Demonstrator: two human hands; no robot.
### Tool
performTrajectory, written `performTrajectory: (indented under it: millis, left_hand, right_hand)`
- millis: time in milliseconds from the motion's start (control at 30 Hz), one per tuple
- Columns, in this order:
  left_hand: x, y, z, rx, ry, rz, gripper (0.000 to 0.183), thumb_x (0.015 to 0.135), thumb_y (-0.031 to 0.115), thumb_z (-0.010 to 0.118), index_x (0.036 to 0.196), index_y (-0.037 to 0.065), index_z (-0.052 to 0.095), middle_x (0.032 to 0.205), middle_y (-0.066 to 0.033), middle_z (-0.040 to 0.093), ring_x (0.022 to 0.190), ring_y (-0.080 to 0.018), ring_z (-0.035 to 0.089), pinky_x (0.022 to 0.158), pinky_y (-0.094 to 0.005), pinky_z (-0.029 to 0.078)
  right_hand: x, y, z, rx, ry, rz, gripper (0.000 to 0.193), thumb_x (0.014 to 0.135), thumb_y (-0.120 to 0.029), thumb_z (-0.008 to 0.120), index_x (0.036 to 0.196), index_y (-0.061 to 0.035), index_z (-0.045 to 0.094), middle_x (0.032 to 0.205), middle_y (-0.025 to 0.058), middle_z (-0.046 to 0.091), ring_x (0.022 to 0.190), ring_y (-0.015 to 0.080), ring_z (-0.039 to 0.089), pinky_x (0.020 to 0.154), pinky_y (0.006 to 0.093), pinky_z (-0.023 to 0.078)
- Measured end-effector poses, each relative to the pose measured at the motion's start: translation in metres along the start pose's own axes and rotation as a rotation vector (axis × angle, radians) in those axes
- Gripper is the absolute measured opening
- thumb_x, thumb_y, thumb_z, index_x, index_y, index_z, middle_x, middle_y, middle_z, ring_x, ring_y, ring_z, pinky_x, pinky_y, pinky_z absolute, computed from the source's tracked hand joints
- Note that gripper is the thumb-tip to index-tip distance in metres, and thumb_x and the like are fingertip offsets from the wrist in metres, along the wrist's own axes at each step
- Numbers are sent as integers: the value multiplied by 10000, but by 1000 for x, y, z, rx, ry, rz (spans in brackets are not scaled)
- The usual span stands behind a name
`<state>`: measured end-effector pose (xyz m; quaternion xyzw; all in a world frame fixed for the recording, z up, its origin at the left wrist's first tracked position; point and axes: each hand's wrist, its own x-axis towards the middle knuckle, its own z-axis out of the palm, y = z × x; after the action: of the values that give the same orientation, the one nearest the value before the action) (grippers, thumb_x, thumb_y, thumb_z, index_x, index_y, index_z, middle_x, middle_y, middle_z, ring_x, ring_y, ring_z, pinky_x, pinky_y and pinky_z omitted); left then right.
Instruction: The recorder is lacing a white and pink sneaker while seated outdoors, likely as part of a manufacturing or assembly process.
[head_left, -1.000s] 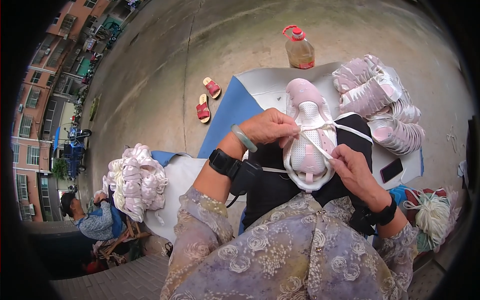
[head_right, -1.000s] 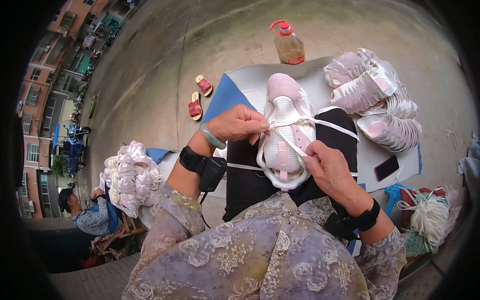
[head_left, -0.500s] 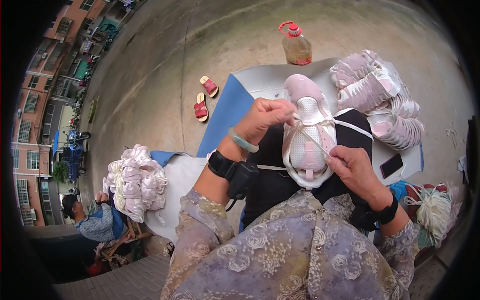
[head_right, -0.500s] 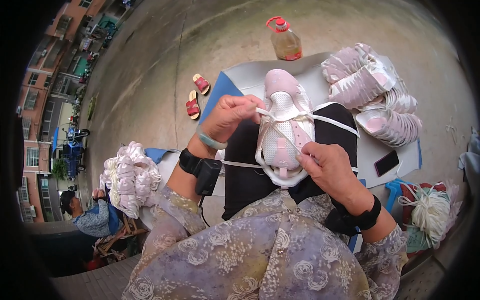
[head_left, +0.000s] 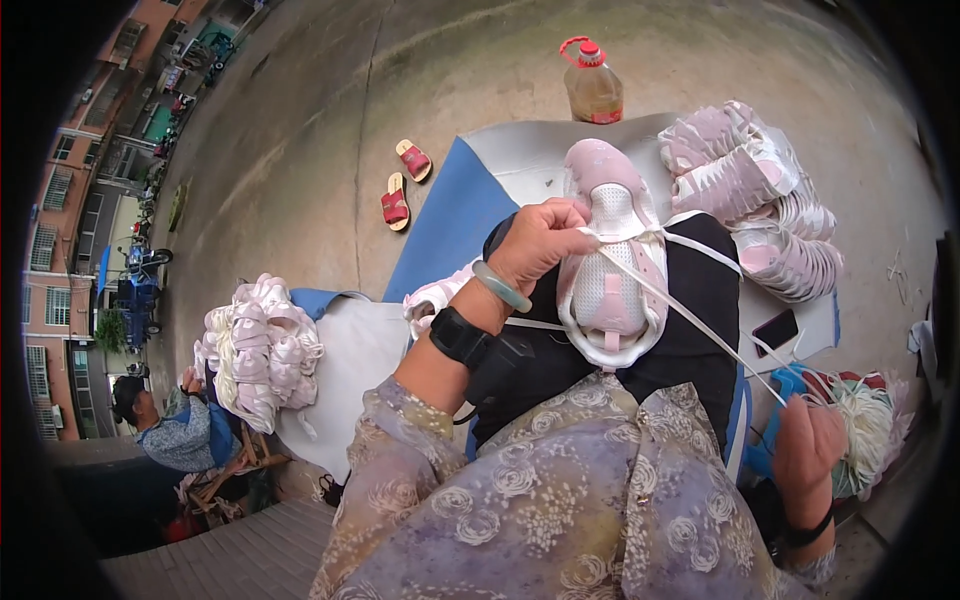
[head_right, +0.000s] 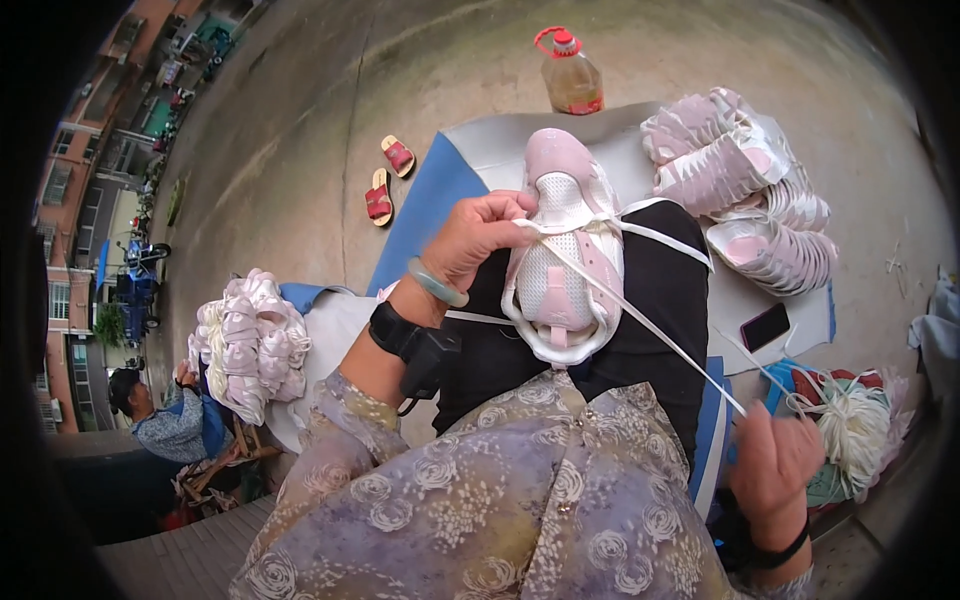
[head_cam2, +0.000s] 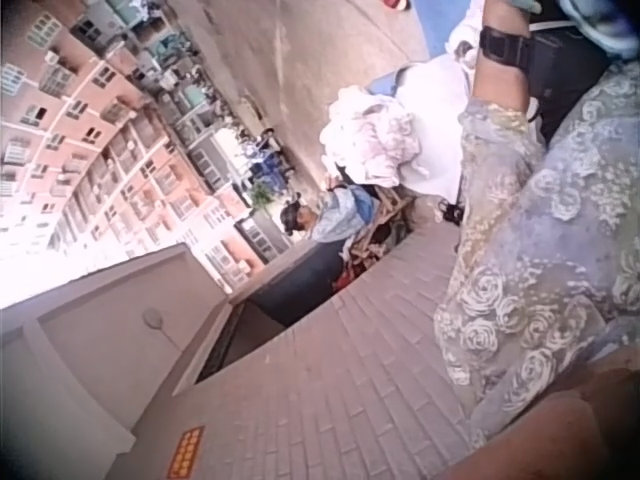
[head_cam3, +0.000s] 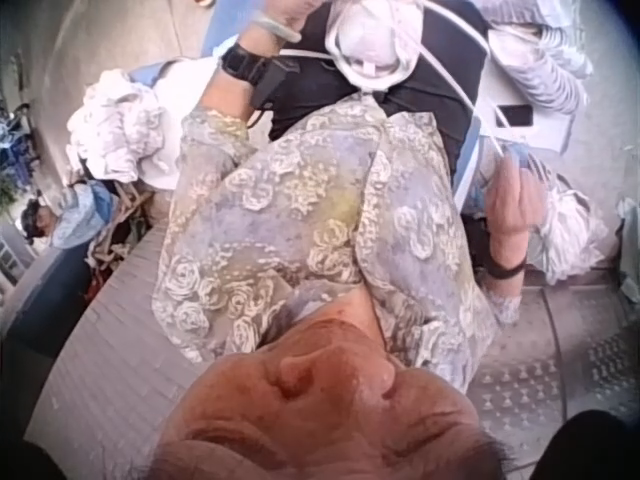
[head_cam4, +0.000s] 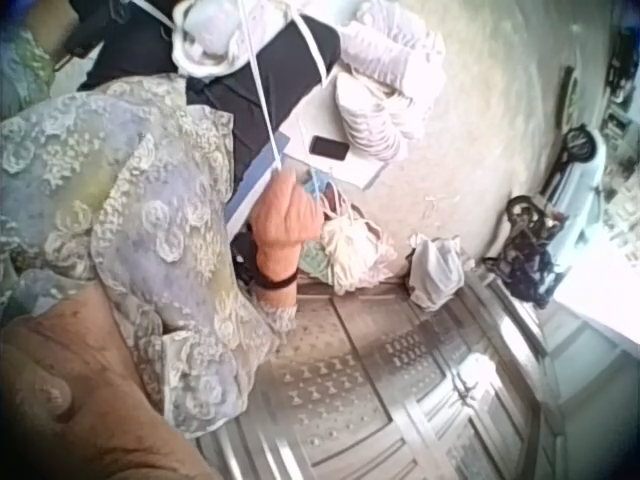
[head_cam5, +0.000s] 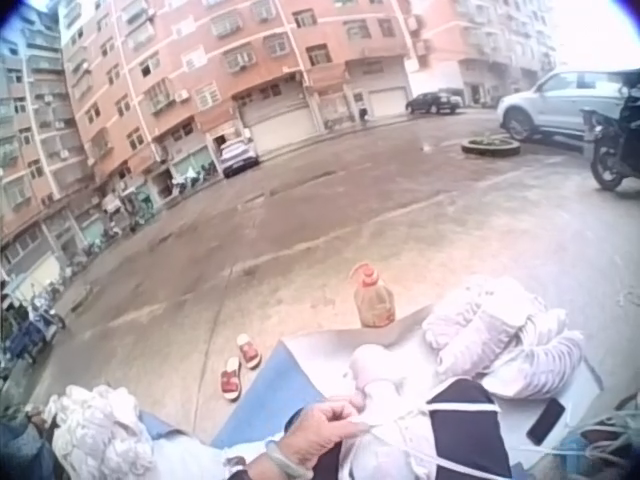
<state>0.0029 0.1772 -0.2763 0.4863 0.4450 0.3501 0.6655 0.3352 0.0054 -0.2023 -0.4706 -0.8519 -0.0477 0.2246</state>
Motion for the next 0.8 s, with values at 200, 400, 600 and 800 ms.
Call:
performTrajectory:
  millis: [200,400,600,800]
  left_hand:
    - [0,-14,8,290,89,43,248,624,15,685,853,70,609,992,-8,494,780,-90,478,745,-221,424]
    - [-4,-14,11,288,116,62,243,634,9,652,860,75,592,898,6,510,768,-94,486,716,-223,436]
    - [-6,-17,20,697,299,403,235,667,26,612,895,46,560,786,-26,560,763,-131,538,696,-250,436]
    - [-3,-7,38,1090,441,580,369,651,172,706,936,54,503,1108,-120,527,1057,-299,468,910,-371,349]
  right_hand:
    - [-112,36,2,-48,-28,116,232,746,0,603,971,44,565,607,105,462,508,262,454,477,371,317]
    - [-87,39,53,483,-370,351,121,782,-72,556,869,9,575,685,152,539,589,317,530,538,379,394]
    - [57,19,110,694,-2,381,160,798,-37,598,950,10,572,701,92,544,594,180,528,549,284,414]
    - [129,-10,146,478,-108,157,650,681,-346,727,1170,-4,471,879,133,551,738,279,594,640,353,479]
